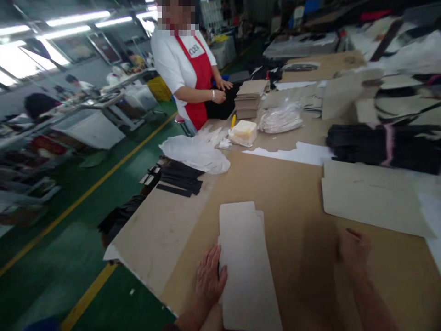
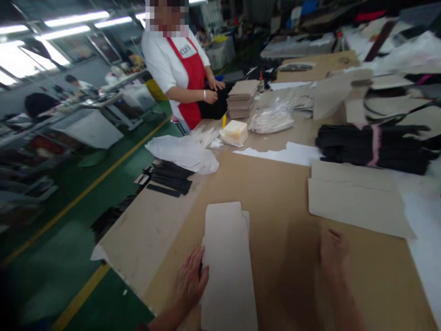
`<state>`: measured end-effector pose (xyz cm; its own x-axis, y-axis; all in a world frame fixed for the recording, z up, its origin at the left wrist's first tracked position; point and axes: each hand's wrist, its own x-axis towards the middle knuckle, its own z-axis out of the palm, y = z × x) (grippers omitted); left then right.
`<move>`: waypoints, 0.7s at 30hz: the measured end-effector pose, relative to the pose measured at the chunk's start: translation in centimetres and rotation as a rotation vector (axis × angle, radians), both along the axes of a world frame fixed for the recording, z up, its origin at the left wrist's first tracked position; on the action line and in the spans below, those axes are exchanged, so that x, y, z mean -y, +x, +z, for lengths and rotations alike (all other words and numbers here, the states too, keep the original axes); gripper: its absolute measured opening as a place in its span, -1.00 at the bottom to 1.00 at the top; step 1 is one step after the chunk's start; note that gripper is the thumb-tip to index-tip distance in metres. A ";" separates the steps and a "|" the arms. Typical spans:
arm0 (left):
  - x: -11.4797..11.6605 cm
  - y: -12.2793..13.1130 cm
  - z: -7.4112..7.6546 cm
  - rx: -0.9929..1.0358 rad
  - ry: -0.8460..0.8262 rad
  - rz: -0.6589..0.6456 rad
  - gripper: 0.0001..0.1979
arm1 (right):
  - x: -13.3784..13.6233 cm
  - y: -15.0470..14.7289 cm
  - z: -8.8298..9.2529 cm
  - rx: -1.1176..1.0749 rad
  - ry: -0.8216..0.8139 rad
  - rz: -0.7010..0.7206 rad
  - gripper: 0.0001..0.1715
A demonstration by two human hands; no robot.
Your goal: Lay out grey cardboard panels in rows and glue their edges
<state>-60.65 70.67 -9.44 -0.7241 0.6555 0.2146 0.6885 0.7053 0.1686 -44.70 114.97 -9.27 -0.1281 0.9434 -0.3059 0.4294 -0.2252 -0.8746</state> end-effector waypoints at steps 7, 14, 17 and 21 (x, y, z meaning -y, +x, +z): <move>0.0 0.6 0.3 0.072 -0.008 0.024 -0.39 | 14.5 -9.7 -0.9 -0.161 0.086 0.703 -0.34; 0.0 0.7 0.4 0.078 0.019 0.015 -0.39 | 14.8 -11.7 0.6 -0.104 0.240 0.763 -0.47; -0.1 0.6 0.5 0.072 0.013 0.019 -0.39 | 15.2 -11.0 1.5 -0.152 0.210 0.748 -0.59; -0.1 0.3 0.3 0.036 0.006 0.014 -0.40 | 16.1 -9.8 2.4 -0.177 0.040 0.718 -0.56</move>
<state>-60.31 70.75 -9.12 -0.7406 0.6438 0.1924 0.6719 0.7140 0.1971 -54.46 98.91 -6.85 -0.7623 0.6186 -0.1904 0.3110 0.0920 -0.9459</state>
